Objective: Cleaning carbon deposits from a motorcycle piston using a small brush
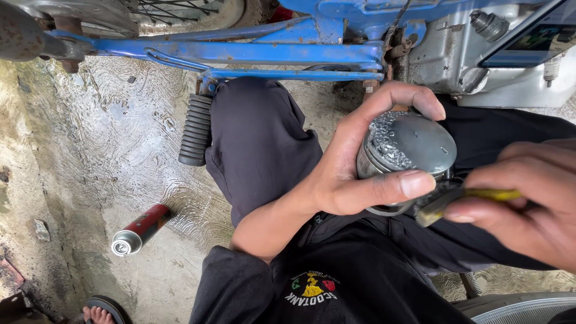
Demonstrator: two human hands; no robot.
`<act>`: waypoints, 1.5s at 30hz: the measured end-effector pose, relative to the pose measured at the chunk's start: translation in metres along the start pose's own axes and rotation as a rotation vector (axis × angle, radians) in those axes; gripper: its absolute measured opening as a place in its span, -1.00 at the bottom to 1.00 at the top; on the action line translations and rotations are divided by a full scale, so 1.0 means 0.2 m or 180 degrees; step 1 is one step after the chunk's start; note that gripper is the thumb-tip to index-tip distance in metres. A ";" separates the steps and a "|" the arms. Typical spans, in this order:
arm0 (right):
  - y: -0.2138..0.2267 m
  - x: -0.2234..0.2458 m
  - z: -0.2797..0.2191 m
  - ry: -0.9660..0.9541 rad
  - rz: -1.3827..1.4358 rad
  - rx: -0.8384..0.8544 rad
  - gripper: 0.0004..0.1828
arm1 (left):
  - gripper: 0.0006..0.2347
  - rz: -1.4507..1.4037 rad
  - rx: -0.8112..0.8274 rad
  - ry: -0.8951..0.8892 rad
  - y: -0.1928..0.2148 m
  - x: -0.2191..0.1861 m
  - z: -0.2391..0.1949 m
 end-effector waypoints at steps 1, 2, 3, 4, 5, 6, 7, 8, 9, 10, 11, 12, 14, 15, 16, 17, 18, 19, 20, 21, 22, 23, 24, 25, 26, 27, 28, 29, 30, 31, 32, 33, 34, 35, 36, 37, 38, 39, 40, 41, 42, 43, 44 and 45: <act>-0.01 0.06 0.04 0.0004 0.0000 0.0001 -0.65 | -0.54 0.0000 -0.0003 -0.0003 0.00 0.01 0.01; -0.03 0.15 0.07 0.0365 -0.0140 0.0097 -0.68 | -0.56 -0.0027 -0.0054 -0.0018 0.01 0.01 0.01; -0.05 0.24 0.09 0.0717 -0.0271 0.0190 -0.68 | -0.58 -0.0049 -0.0102 -0.0022 0.02 0.01 0.02; -0.05 0.21 0.06 0.0713 -0.0264 0.0189 -0.68 | -0.58 -0.0045 -0.0102 -0.0015 0.02 0.02 0.02; -0.05 0.15 0.04 0.0464 -0.0201 0.0195 -0.70 | -0.56 -0.0091 -0.0051 -0.0002 0.01 0.02 0.01; -0.05 0.08 0.01 0.0215 -0.0139 0.0201 -0.69 | -0.54 -0.0138 -0.0001 0.0011 0.01 0.02 0.01; -0.05 0.08 0.01 0.0222 -0.0147 0.0205 -0.69 | -0.54 -0.0144 -0.0004 0.0002 0.00 0.01 0.01; -0.04 0.07 0.01 0.0115 -0.0036 0.0137 -0.70 | -0.54 -0.0040 -0.0011 0.0034 0.00 0.01 0.00; -0.03 0.05 0.02 0.0013 0.0081 0.0069 -0.71 | -0.54 0.0070 -0.0023 0.0065 0.01 0.00 0.00; -0.03 0.10 0.05 0.0024 0.0078 0.0073 -0.71 | -0.54 0.0069 -0.0031 0.0056 0.01 0.01 0.01; -0.04 0.19 0.08 0.0525 -0.0161 0.0175 -0.68 | -0.56 0.0023 -0.0079 -0.0026 0.02 0.01 0.01; -0.05 0.28 0.09 0.1027 -0.0399 0.0277 -0.62 | -0.58 -0.0022 -0.0127 -0.0109 0.03 0.02 0.01; -0.06 0.18 0.05 0.0624 -0.0162 0.0219 -0.67 | -0.56 -0.0116 -0.0098 0.0011 0.02 0.01 0.00; -0.05 0.11 0.03 0.0237 0.0052 0.0154 -0.68 | -0.55 -0.0218 -0.0063 0.0103 0.01 0.01 -0.01; -0.04 0.10 0.02 0.0240 0.0043 0.0156 -0.68 | -0.55 -0.0225 -0.0062 0.0096 0.01 0.01 -0.01; -0.04 0.08 0.02 0.0157 0.0041 0.0119 -0.65 | -0.54 -0.0215 -0.0054 0.0103 0.01 0.01 -0.01; -0.03 0.05 0.01 0.0075 0.0039 0.0081 -0.63 | -0.54 -0.0206 -0.0045 0.0110 0.01 0.00 -0.01; -0.04 0.09 0.04 0.0082 0.0035 0.0081 -0.63 | -0.54 -0.0207 -0.0047 0.0103 0.02 0.00 -0.01; -0.04 0.16 0.06 0.0315 -0.0027 0.0085 -0.68 | -0.55 -0.0193 -0.0082 0.0039 0.03 0.00 -0.01; -0.05 0.22 0.08 0.0534 -0.0100 0.0089 -0.71 | -0.56 -0.0191 -0.0103 -0.0018 0.03 -0.01 -0.01; -0.04 0.16 0.03 0.0525 -0.0114 0.0087 -0.71 | -0.56 -0.0204 -0.0092 -0.0020 0.03 -0.01 -0.01; -0.03 0.05 -0.01 0.0098 -0.0077 0.0060 -0.71 | -0.56 -0.0183 -0.0078 -0.0023 0.04 -0.02 -0.02; -0.02 -0.06 -0.05 -0.0328 -0.0039 0.0031 -0.67 | -0.55 -0.0162 -0.0064 -0.0026 0.04 -0.03 -0.02; -0.03 -0.01 -0.01 -0.0312 -0.0052 0.0036 -0.67 | -0.55 -0.0171 -0.0072 -0.0043 0.05 -0.04 -0.02; -0.06 0.09 0.04 0.0053 0.0011 0.0098 -0.66 | -0.57 -0.0219 -0.0116 -0.0036 0.07 -0.05 -0.03; -0.08 0.19 0.08 0.0425 0.0067 0.0168 -0.65 | -0.59 -0.0273 -0.0165 -0.0037 0.08 -0.06 -0.03; -0.09 0.14 0.04 0.0447 0.0046 0.0179 -0.65 | -0.59 -0.0289 -0.0176 -0.0063 0.09 -0.07 -0.02; -0.09 0.07 0.00 0.0322 0.0001 0.0141 -0.63 | -0.60 -0.0400 -0.0203 -0.0117 0.10 -0.08 -0.03; -0.10 0.00 -0.03 0.0198 -0.0045 0.0102 -0.60 | -0.61 -0.0510 -0.0229 -0.0171 0.12 -0.09 -0.04; -0.09 -0.01 -0.04 0.0213 -0.0050 0.0131 -0.60 | -0.61 -0.0525 -0.0258 -0.0178 0.13 -0.09 -0.05; -0.11 -0.09 -0.06 -0.0289 -0.0331 0.0363 -0.65 | -0.64 -0.0591 -0.0277 -0.0178 0.14 -0.09 -0.06; -0.10 -0.16 -0.08 -0.0786 -0.0624 0.0563 -0.66 | -0.66 -0.0657 -0.0282 -0.0197 0.15 -0.09 -0.06; -0.12 -0.12 -0.06 -0.0761 -0.0645 0.0569 -0.66 | -0.66 -0.0670 -0.0296 -0.0224 0.16 -0.10 -0.06; -0.12 0.02 -0.02 -0.0070 -0.0507 0.0354 -0.62 | -0.67 -0.0738 -0.0310 -0.0244 0.17 -0.11 -0.07; -0.12 0.15 0.00 0.0616 -0.0358 0.0133 -0.51 | -0.69 -0.0807 -0.0323 -0.0265 0.19 -0.12 -0.07; -0.13 0.00 -0.10 0.0638 -0.0357 0.0155 -0.51 | -0.69 -0.0814 -0.0351 -0.0278 0.19 -0.09 -0.09; -0.15 -0.25 -0.18 -0.0335 0.0017 0.0234 -0.67 | -0.69 -0.0938 -0.0328 -0.0365 0.18 -0.07 -0.10; -0.17 -0.51 -0.31 -0.1309 0.0386 0.0306 -0.74 | -0.69 -0.1063 -0.0292 -0.0453 0.17 -0.06 -0.12; -0.16 -0.35 -0.22 -0.1291 0.0378 0.0321 -0.74 | -0.69 -0.1069 -0.0310 -0.0469 0.18 -0.09 -0.12; -0.17 -0.19 -0.12 -0.0918 -0.0210 0.0628 -0.68 | -0.71 -0.0872 -0.0426 -0.0438 0.20 -0.10 -0.11; -0.18 -0.03 -0.04 -0.0538 -0.0797 0.0929 -0.61 | -0.72 -0.0677 -0.0540 -0.0404 0.22 -0.11 -0.10; -0.18 -0.02 -0.03 -0.0527 -0.0796 0.0941 -0.61 | -0.72 -0.0679 -0.0557 -0.0407 0.22 -0.11 -0.10; -0.18 -0.02 -0.03 -0.0556 -0.0767 0.0964 -0.63 | -0.72 -0.0704 -0.0560 -0.0416 0.22 -0.10 -0.11; -0.18 -0.03 -0.04 -0.0592 -0.0715 0.0995 -0.64 | -0.71 -0.0715 -0.0571 -0.0407 0.23 -0.09 -0.11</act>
Point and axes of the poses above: each hand's wrist, its own z-axis towards the middle knuckle, its own y-axis out of the back of the hand, x = y × z, the point moved 8 cm from there along z, towards the middle knuckle, and after that the axes turned 13 degrees about -x, right-handed, at the moved point
